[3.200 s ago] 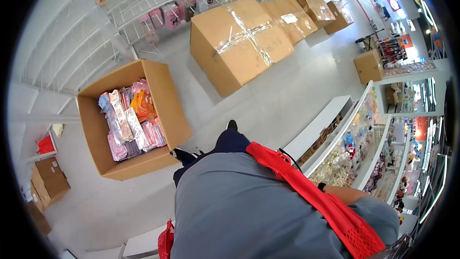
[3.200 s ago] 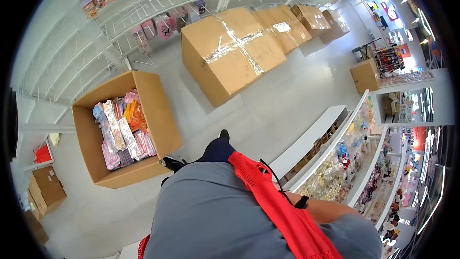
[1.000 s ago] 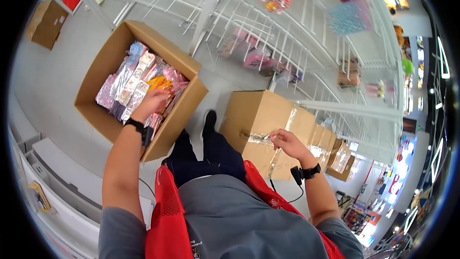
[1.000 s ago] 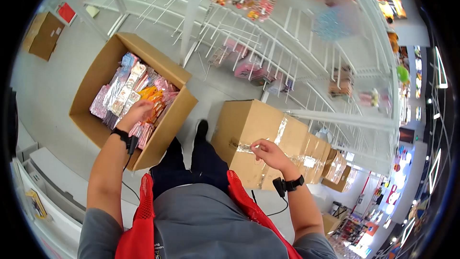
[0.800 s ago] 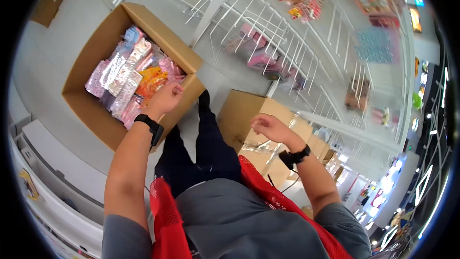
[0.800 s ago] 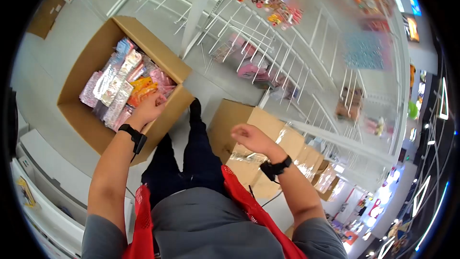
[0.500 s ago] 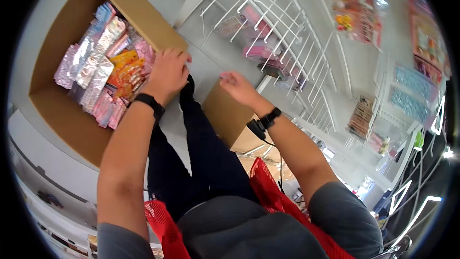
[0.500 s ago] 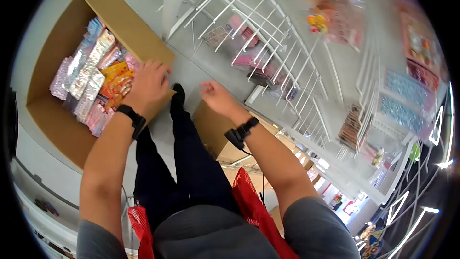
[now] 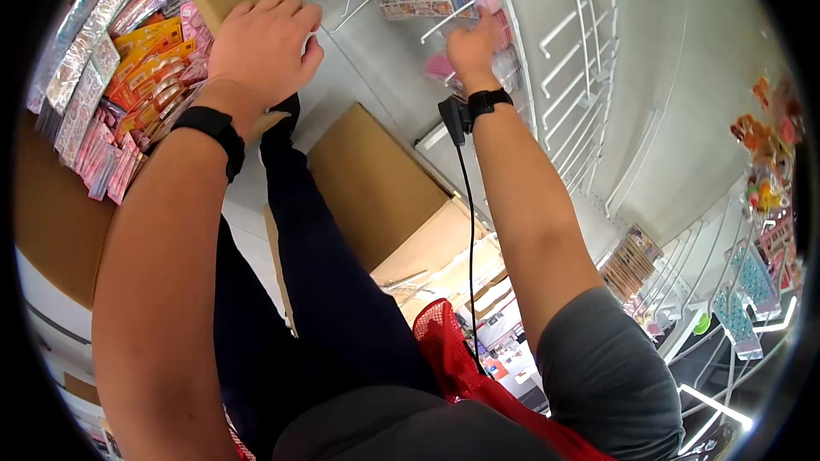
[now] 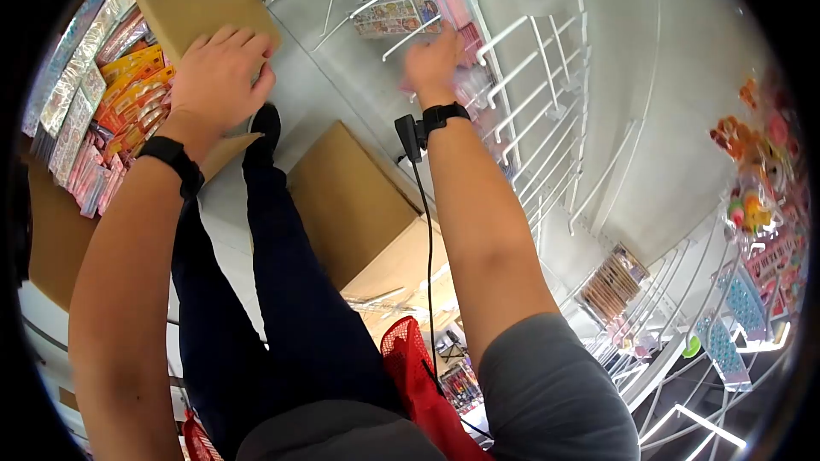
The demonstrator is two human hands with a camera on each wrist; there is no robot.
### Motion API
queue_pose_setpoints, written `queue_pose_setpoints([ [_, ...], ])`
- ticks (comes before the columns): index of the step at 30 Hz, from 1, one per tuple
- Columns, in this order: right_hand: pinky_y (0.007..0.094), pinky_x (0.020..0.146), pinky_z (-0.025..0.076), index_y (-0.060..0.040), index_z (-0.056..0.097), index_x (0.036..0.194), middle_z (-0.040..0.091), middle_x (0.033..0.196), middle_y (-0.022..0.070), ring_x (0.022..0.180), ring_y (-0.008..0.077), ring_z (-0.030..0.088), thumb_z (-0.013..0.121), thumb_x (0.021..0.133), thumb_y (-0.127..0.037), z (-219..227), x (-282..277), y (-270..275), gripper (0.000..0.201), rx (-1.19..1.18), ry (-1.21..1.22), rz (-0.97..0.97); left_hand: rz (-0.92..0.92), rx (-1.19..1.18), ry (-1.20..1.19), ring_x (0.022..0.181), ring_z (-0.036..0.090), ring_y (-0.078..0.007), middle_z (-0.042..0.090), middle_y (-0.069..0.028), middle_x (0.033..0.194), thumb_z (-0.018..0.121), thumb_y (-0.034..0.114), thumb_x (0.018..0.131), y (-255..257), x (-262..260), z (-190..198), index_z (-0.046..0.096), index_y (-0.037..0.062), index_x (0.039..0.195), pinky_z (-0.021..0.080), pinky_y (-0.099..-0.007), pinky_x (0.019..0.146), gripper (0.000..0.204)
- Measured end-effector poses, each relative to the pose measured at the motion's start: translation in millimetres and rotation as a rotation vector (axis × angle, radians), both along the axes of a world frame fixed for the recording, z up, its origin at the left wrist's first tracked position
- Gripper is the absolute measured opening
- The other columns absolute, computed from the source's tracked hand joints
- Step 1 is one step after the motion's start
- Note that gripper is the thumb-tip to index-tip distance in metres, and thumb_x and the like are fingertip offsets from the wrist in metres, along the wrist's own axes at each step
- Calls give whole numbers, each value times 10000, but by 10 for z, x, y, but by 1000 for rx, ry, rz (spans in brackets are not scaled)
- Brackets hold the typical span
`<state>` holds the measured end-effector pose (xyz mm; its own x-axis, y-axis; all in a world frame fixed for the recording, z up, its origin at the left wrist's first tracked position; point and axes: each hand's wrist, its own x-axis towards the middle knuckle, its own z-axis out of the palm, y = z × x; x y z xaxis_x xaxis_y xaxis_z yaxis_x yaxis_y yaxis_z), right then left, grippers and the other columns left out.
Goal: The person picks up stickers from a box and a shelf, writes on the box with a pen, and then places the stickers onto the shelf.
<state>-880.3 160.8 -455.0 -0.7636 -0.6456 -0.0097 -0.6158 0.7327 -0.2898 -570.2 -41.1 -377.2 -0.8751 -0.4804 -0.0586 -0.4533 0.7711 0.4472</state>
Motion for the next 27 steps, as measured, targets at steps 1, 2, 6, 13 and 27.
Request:
queue_pose_setpoints([
  [1,553,1150,320,58,551,1340,546,1312,300,1295,481,446,576,828,-72,-71,-88,-22,528,5,38,-15,8,4,-16,990,641,-239,680,-33,940,629,253,895,14,-9,17,655,138,962,486,-386,858,136],
  [2,554,1144,325,53,552,1342,542,1315,295,1293,477,445,585,832,-88,-71,-116,-74,530,34,93,-8,10,9,-32,984,642,-236,681,-31,934,630,256,897,18,-35,25,655,139,961,488,-384,848,136],
  [6,549,1123,339,26,555,1353,545,1304,263,1282,448,455,619,843,-152,-40,-175,-157,544,166,175,-33,33,48,-85,953,647,-229,683,-18,898,635,270,898,44,-84,5,663,142,931,490,-379,814,135],
  [13,527,1102,359,-25,586,1289,570,1282,201,1270,397,484,654,849,-186,-46,-191,-203,474,177,191,-77,15,16,-97,922,654,-223,687,-15,862,627,285,907,39,-87,-30,680,140,879,492,-379,797,157],
  [27,514,914,486,-44,645,1058,703,1041,187,1021,392,650,704,881,-166,-207,-295,-133,224,91,80,-127,14,24,-89,874,670,-244,692,-35,812,620,294,910,48,-109,-23,672,127,828,503,-399,787,193],
])
